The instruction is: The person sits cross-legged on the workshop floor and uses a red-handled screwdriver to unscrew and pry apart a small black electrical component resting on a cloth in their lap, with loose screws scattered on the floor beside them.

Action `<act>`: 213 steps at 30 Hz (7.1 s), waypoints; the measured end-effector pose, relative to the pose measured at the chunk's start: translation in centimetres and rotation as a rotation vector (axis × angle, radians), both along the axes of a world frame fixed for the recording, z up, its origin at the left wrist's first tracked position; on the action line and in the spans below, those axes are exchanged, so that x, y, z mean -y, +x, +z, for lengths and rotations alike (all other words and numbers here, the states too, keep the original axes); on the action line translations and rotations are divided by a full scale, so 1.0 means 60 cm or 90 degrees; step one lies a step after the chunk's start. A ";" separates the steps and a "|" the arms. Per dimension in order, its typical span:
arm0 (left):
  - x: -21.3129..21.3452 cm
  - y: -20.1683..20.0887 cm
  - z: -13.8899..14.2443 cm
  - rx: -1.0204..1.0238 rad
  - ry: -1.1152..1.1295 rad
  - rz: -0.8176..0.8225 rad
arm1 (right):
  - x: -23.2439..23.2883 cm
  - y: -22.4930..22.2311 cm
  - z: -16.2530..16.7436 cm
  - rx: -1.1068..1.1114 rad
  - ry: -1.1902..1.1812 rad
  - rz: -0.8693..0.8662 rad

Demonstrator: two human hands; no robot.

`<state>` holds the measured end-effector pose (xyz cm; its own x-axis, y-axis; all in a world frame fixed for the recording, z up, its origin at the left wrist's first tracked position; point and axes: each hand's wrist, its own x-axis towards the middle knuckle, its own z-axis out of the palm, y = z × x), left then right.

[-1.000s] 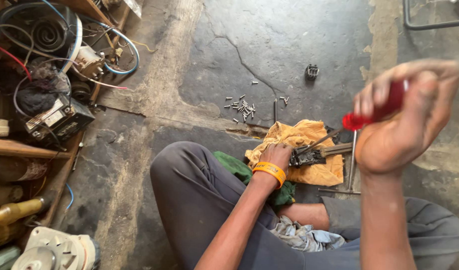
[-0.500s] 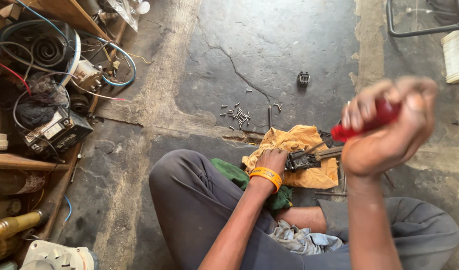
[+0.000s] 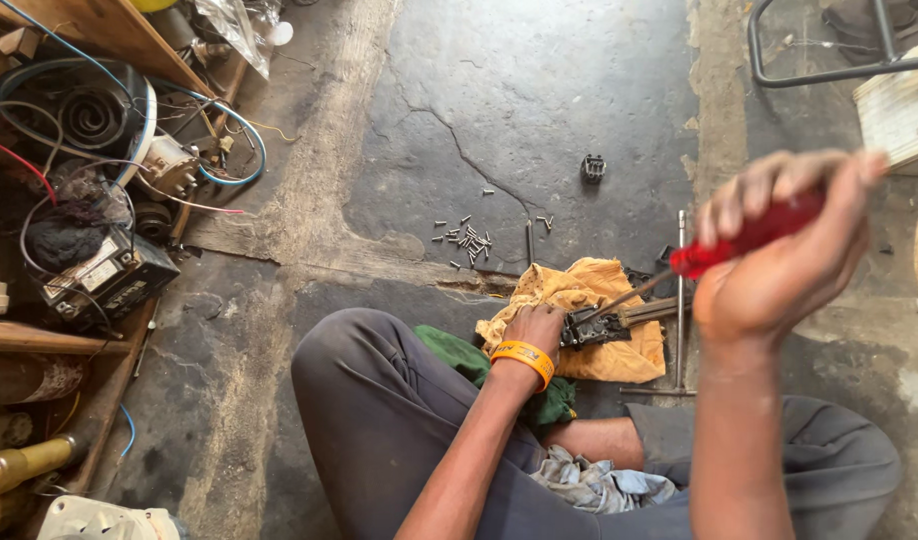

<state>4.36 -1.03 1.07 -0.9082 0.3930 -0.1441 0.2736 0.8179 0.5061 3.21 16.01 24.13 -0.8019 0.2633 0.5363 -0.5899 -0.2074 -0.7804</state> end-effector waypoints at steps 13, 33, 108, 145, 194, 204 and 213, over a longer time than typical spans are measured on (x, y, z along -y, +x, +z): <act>-0.001 0.001 -0.006 -0.011 0.013 -0.001 | -0.008 -0.013 -0.028 0.027 0.042 0.017; -0.004 0.003 -0.008 -0.012 -0.013 -0.006 | 0.037 0.007 0.004 -0.021 -0.011 -0.101; 0.008 -0.011 0.039 -0.092 0.371 -0.062 | 0.049 0.079 -0.073 0.175 0.476 -0.136; 0.005 -0.009 0.100 -0.144 0.383 -0.002 | 0.039 0.084 -0.081 0.198 0.448 -0.035; -0.026 -0.019 -0.022 -0.080 -0.090 -0.022 | -0.076 0.097 -0.075 0.199 0.208 -0.103; -0.018 -0.030 0.025 0.076 -0.045 0.180 | -0.087 0.096 -0.073 0.214 0.197 -0.115; 0.024 -0.009 0.045 -0.069 0.097 -0.043 | -0.087 0.092 -0.073 0.223 0.209 -0.107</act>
